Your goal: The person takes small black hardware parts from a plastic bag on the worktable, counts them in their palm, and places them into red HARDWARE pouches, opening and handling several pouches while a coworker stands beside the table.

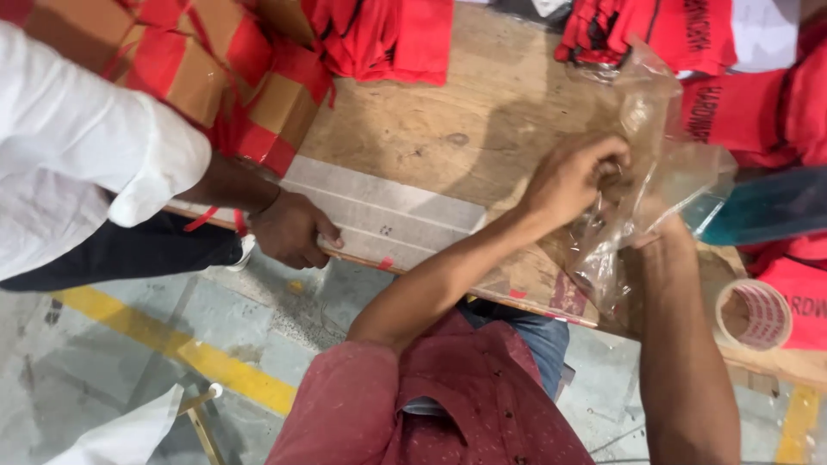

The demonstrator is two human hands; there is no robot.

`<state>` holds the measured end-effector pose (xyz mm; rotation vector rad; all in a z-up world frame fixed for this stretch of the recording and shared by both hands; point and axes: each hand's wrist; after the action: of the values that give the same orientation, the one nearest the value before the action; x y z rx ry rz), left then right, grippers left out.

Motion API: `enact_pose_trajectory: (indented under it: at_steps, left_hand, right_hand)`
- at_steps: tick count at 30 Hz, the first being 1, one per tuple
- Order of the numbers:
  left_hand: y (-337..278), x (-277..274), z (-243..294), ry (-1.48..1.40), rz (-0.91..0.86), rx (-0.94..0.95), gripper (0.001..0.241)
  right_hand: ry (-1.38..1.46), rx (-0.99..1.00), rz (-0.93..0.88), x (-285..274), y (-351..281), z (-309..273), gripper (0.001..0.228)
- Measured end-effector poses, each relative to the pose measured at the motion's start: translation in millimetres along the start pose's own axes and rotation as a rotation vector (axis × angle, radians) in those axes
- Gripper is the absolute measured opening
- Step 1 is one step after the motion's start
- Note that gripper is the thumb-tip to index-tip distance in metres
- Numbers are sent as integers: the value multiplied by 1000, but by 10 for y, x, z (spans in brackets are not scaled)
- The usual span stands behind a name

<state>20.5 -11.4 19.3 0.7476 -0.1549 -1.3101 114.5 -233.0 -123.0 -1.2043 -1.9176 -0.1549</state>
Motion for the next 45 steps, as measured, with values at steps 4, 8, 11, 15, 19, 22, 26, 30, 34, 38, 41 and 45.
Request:
enact_pose_trajectory:
  at_steps: [4,8,11,15,19,22,26,30,34,38,41,45]
  left_hand:
    - [52,-52,-201,-245,49,-117,30]
    - [7,-335,-472,-303,206,-320,25]
    - [-135,-549,-667,-233,241,-372,24]
    - [-309,-819,-704,-87,237,-488,32]
    - [-400,-1009,-475,61,218,-469,36]
    - [-372,-1101,-58,153,307,-350,41]
    - [-436,-1007,395,-175,350,-98,40]
    - [-339,-1101,948,-1,-10,244,44]
    - [-490,-715,461,227,-272,226,31]
    - [-478,-721,498,360,-292,-42,31]
    - [-554,-723,759,-95,73,-223,25]
    - [-730,-356,479,-1426,335,-922,38]
  right_hand:
    - [-95,18,41,837,-287,-69,39]
    - [178,19,160,1325,-320,-112,23]
    - [202,49,85,1295,-236,-74,16]
    - [58,126,236,2008,-530,-196,22]
    - [2,119,40,1803,-627,-168,17]
    - [-374,1,207,2078,-789,-213,17]
    - [-651,-5,302,2266,-932,-235,14]
    - [-585,65,367,2287,-1118,-314,14]
    - [-337,-39,290,2113,-1286,-454,20]
    - [154,-21,82,2210,-1231,-424,23]
    - [145,-38,78,2325,-1215,-228,23]
    - [170,-86,-39,2565,-1123,32,19]
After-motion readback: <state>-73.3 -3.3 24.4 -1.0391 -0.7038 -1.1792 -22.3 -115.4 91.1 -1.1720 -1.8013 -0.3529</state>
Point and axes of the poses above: each hand's wrist, its own y-axis towards the middle knuckle, its own x-axis out of the palm, z = x × y, and after that the axes turned 3 degrees about x, right-handed
